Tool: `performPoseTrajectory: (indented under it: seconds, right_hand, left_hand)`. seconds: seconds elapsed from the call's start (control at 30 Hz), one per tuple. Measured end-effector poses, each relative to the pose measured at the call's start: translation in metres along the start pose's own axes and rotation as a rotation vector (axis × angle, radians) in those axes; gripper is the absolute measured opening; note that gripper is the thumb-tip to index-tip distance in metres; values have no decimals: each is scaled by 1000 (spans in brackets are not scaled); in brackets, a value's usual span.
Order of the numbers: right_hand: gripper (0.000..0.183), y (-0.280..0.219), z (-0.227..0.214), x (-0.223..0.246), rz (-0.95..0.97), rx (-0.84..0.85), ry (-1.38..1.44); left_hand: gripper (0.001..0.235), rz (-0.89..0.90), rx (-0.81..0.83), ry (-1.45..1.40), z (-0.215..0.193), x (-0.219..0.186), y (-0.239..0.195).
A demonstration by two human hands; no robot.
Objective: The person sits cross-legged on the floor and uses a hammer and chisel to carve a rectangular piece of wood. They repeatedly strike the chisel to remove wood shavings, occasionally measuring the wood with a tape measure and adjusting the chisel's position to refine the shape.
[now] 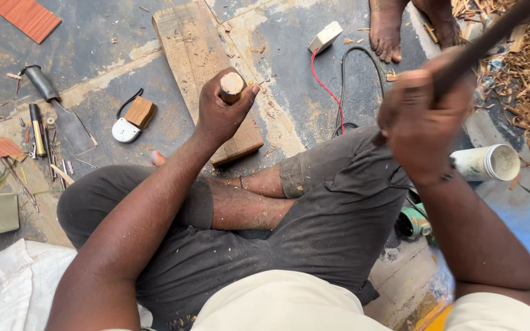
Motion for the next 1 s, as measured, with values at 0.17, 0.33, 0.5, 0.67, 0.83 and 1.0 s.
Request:
performPoseTrajectory:
  seconds: [0.17,0.33,0.5,0.67,0.83,1.0]
  right_hand:
    - [22,1,2,-27,-338,649,-1309]
    - [22,-39,2,-93,247,453,-732]
    - [19,-91,31,-170,822,175,300]
    - [25,-86,15,-190,1116,117,588]
    - [29,-80,22,-208,1233,125,912]
    - [27,-82,24,-197,1145,143,836]
  left_hand:
    - [33,6,-24,43,-1,-3,-2]
    - [34,-21,-29,13,-4,-4,-7]
    - [32,-7,-25,40,-13,-4,-17]
    - [23,331,152,88,11,-15,-37]
    - [27,-56,9,5,-12,6,3]
    - [28,40,-97,-31,-39,-9,6]
Point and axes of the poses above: each hand's wrist, its own y-axis towards the middle knuckle, its own z-axis out of the palm, x = y × z, the point moved 3 cm from there along y, towards the middle knuckle, and after that the axes turned 5 degrees about -z, right-handed, at the moved point
